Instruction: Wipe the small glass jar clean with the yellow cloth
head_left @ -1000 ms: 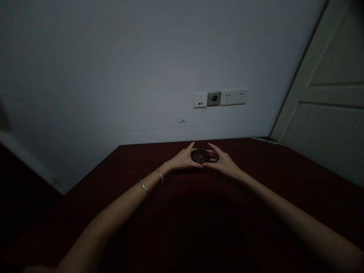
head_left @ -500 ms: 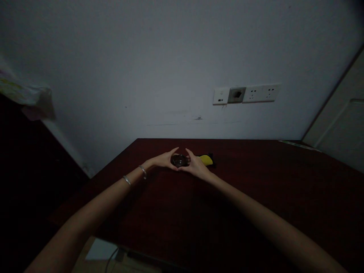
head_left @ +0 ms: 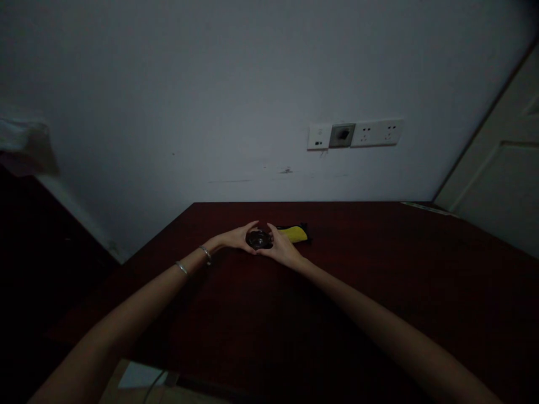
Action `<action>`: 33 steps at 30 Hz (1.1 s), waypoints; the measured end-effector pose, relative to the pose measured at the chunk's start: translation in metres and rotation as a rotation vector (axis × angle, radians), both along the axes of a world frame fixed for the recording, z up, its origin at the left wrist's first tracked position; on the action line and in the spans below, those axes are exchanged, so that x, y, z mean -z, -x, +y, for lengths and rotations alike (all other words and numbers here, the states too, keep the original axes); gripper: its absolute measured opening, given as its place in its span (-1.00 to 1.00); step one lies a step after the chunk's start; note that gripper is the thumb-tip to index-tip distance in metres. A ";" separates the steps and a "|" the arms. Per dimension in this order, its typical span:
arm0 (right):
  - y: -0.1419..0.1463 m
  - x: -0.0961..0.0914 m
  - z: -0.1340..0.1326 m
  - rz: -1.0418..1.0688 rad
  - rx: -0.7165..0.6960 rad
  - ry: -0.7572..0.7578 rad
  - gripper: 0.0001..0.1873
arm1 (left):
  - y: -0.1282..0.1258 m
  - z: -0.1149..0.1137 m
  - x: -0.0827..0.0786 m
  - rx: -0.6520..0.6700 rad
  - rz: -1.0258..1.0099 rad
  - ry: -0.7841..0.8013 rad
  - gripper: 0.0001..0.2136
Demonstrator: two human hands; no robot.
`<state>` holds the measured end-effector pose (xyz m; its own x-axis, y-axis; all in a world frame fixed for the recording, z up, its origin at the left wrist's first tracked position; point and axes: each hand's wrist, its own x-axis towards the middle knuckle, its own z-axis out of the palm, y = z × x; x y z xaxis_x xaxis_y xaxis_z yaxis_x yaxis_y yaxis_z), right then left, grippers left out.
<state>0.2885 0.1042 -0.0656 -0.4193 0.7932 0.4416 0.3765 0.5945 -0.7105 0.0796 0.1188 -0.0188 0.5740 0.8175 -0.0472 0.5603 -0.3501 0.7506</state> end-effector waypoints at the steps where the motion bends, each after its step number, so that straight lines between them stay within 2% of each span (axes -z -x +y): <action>1: 0.000 0.001 0.000 -0.001 -0.003 -0.008 0.04 | 0.001 0.001 0.002 0.001 -0.007 0.007 0.15; 9: 0.007 0.001 0.001 -0.043 0.017 -0.008 0.04 | 0.012 0.011 0.016 0.012 -0.033 0.013 0.16; 16: 0.010 -0.005 -0.001 -0.118 0.037 -0.041 0.02 | 0.011 0.008 0.013 -0.013 0.013 0.022 0.16; 27: 0.011 -0.006 -0.009 -0.184 0.033 -0.058 0.03 | 0.012 0.006 0.013 0.047 0.053 0.082 0.23; 30: 0.000 -0.008 -0.015 -0.206 -0.035 -0.113 0.00 | 0.013 0.003 0.012 0.057 0.096 0.080 0.28; 33: -0.023 -0.015 -0.017 -0.243 -0.178 -0.261 -0.15 | 0.014 0.002 0.005 0.042 0.174 0.086 0.31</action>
<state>0.3110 0.0868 -0.0503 -0.6569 0.5733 0.4896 0.3901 0.8142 -0.4300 0.0656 0.1208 -0.0234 0.5849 0.7815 -0.2174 0.6701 -0.3145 0.6724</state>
